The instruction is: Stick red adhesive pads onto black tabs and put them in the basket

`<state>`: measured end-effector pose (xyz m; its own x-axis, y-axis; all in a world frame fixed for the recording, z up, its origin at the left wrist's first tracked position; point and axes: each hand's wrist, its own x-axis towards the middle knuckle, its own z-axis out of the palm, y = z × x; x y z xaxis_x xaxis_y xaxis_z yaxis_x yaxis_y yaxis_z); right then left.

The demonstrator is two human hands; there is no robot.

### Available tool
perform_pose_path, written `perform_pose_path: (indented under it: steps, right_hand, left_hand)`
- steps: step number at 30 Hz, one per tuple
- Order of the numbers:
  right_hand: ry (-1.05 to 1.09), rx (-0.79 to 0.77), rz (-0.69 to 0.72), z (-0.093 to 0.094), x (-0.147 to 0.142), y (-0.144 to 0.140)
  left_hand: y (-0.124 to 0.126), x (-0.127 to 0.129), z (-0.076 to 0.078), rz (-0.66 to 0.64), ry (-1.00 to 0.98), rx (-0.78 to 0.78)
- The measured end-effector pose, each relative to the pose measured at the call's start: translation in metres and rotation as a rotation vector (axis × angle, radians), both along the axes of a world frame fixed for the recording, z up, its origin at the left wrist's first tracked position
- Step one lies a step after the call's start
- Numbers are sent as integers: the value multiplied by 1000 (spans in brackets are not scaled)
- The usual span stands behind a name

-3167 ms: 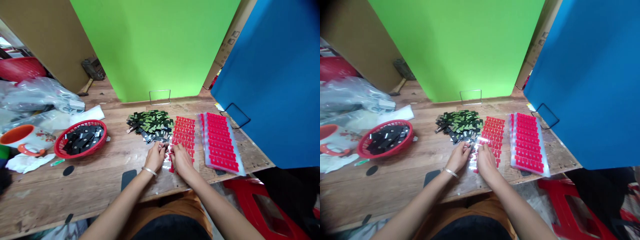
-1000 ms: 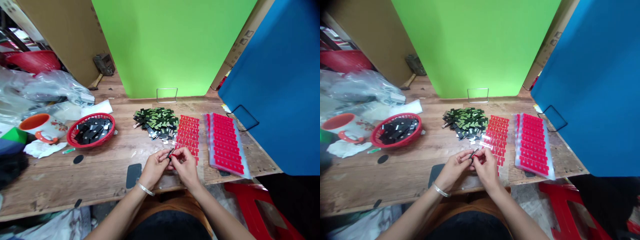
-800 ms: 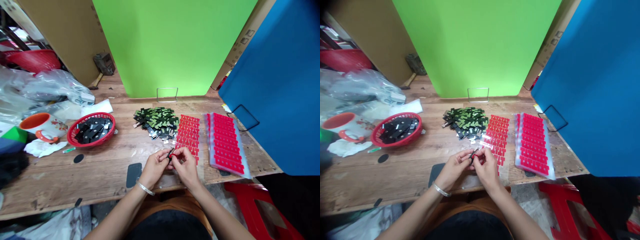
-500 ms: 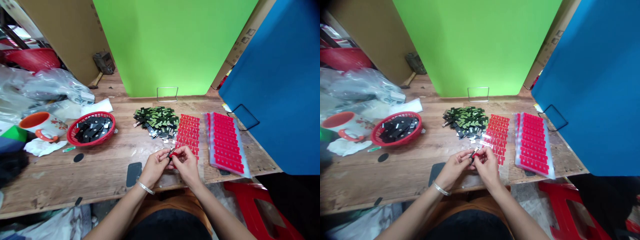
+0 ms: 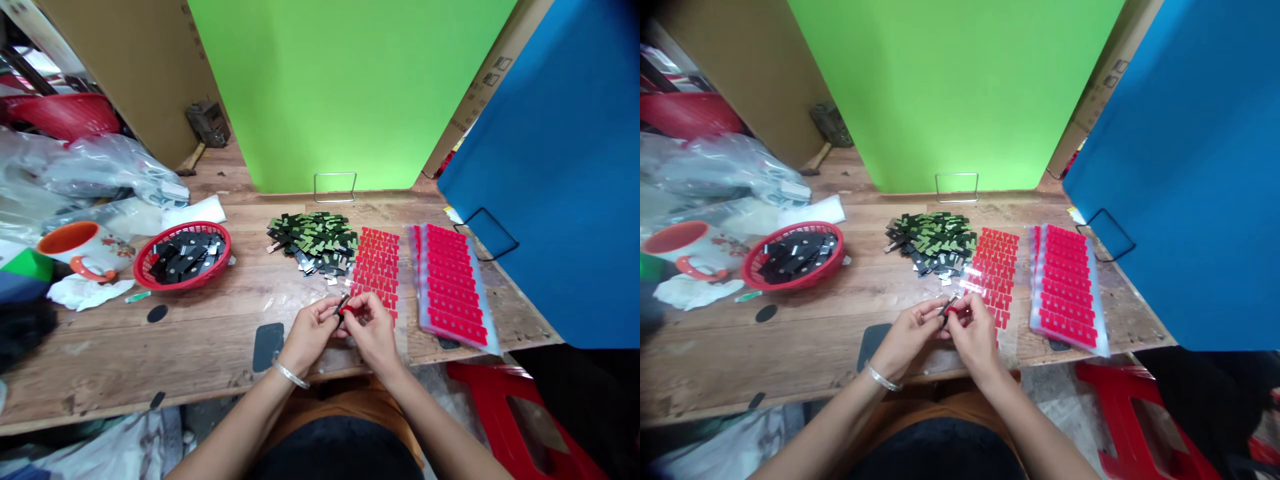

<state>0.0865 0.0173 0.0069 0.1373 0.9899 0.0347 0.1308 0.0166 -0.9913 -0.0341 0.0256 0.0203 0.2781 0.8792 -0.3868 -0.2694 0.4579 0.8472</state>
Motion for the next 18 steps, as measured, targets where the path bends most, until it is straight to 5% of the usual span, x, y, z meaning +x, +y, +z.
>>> perform_pose_path:
  steps: [11, 18]
  right_hand:
    - [-163, 60, 44, 8, 1, -8]
    - [-347, 223, -45, 19, 9, -2]
  left_hand:
    - [-1, 3, -3, 124, 50, -13]
    - [-3, 6, 1, 105, 26, 38]
